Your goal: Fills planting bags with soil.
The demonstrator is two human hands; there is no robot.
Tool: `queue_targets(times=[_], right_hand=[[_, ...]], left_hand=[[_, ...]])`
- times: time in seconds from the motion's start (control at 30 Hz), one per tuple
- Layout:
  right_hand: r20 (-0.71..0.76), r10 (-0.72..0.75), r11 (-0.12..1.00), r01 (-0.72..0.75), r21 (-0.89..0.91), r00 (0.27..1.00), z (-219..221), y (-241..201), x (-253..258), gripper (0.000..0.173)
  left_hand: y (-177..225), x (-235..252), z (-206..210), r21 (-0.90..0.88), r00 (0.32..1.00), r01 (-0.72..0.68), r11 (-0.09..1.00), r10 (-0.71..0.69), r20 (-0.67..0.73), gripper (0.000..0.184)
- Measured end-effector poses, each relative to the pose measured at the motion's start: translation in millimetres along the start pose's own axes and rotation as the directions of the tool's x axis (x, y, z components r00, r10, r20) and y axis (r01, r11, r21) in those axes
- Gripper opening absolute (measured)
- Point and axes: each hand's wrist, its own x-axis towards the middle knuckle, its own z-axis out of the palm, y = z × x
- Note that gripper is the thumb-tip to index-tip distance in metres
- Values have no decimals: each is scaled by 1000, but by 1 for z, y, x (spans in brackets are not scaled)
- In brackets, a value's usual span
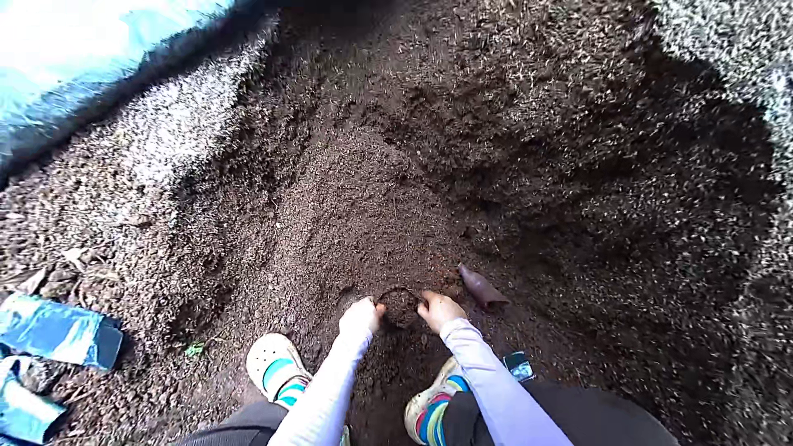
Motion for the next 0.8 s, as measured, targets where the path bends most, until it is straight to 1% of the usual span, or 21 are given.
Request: queue_targets(times=[0.07,0.13,0.17,0.2,0.23,0.27,0.33,0.43,0.57,0.63,0.7,0.73,0.77,0.8], right_hand=[[-61,-50,999,51,18,997,-3,-9,-11,46],[-115,-168,984,174,37,979,0,-21,-11,46],[-111,-211,976,215,26,971,4,-27,-7,46],[-95,-228,973,230,13,969,10,-31,-1,45],[-75,-224,974,225,1,972,15,-35,5,45],[-60,-218,976,218,-10,974,19,-38,9,45],[-29,-214,976,213,-39,976,25,-42,10,41],[8,-218,973,218,-82,976,36,-44,1,37],[29,-226,969,228,-99,974,46,-42,3,42],[75,-224,969,231,-91,972,39,-43,5,41],[179,-255,960,271,-68,950,15,-39,8,39],[225,-303,949,316,-22,926,1,-34,11,39],[238,-367,928,371,29,899,-14,-26,13,40],[227,-421,907,414,79,878,-30,-17,15,40]], left_hand=[[-3,-4,9,-89,1000,8,996,-9,-8,50],[-3,-5,12,-132,1000,25,991,-24,13,60],[-3,-4,13,-134,999,26,991,-21,36,64],[-4,-2,15,-136,998,17,991,-9,59,64],[-5,-1,16,-145,998,0,989,10,66,58],[-5,0,17,-152,998,-14,988,23,59,51],[-3,0,18,-163,999,-24,986,31,40,44],[3,-4,21,-177,998,-39,983,46,36,43],[7,-2,28,-183,998,-53,982,55,7,43],[4,-2,26,-167,997,-73,983,73,-7,43],[1,-3,16,-112,995,-102,988,102,-4,42],[1,-5,9,-91,995,-102,991,102,-5,40],[2,-8,3,-84,995,-93,992,91,-29,39],[4,-11,-2,-81,993,-90,993,83,-85,38]])
